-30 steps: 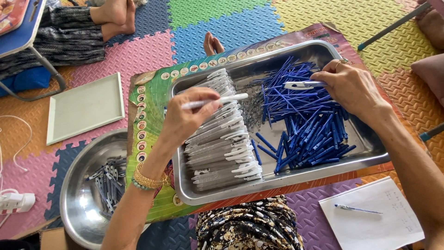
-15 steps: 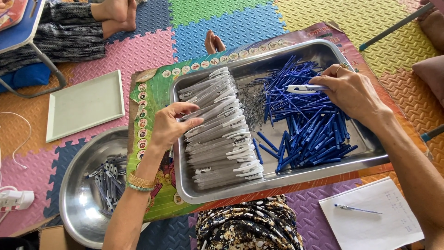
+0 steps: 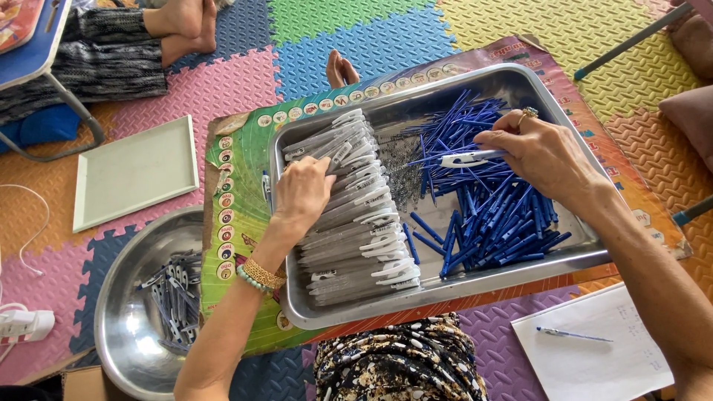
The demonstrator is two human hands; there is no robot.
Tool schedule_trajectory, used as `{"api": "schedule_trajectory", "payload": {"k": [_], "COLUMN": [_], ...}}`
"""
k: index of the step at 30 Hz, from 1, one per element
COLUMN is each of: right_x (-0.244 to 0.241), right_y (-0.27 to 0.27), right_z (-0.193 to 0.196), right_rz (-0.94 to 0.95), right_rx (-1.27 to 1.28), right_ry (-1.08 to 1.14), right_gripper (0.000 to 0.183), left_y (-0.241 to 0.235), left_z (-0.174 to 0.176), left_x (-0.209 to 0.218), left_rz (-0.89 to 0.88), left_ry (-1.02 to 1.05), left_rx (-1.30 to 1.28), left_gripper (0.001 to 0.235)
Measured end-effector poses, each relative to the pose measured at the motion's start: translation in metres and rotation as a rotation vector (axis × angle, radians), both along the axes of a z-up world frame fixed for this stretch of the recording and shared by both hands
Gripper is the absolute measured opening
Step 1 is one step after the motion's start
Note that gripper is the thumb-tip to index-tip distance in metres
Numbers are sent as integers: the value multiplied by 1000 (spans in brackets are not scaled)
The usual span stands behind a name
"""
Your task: The person assembles pens by inserting blue ink cartridges into clear pen bodies. They pick up a pen body, insert a cartridge, and place the assembled pen into a metal tray. The person repeats this process continuously.
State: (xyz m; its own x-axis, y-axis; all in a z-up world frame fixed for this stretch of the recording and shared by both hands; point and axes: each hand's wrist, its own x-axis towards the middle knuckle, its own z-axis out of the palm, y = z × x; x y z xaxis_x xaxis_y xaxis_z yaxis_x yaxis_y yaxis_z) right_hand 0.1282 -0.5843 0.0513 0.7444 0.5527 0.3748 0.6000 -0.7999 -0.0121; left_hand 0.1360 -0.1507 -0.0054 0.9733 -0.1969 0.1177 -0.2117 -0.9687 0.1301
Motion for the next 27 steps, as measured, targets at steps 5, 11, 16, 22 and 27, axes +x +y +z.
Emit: {"api": "schedule_trajectory", "payload": {"k": [5, 11, 16, 22, 27], "right_x": [-2, -1, 4, 18, 15], "right_y": [-4, 9, -3, -47, -45], "right_z": [-2, -3, -8, -22, -17], "right_rz": [-8, 31, 46, -174, -330], "right_rx": [22, 35, 21, -108, -217], "right_ry": [20, -9, -30, -23, 183], "right_gripper": [36, 36, 36, 29, 32], "left_y": [-6, -52, -75, -93, -89], "left_z": [-5, 20, 14, 11, 22], "left_x": [-2, -25, -17, -3, -7], "left_rz": [-101, -344, -478, -361, -390], "left_ry": [-77, -208, -165, -153, -202], "left_rx": [-81, -300, -397, -346, -408], "left_gripper": [45, 55, 25, 32, 33]}}
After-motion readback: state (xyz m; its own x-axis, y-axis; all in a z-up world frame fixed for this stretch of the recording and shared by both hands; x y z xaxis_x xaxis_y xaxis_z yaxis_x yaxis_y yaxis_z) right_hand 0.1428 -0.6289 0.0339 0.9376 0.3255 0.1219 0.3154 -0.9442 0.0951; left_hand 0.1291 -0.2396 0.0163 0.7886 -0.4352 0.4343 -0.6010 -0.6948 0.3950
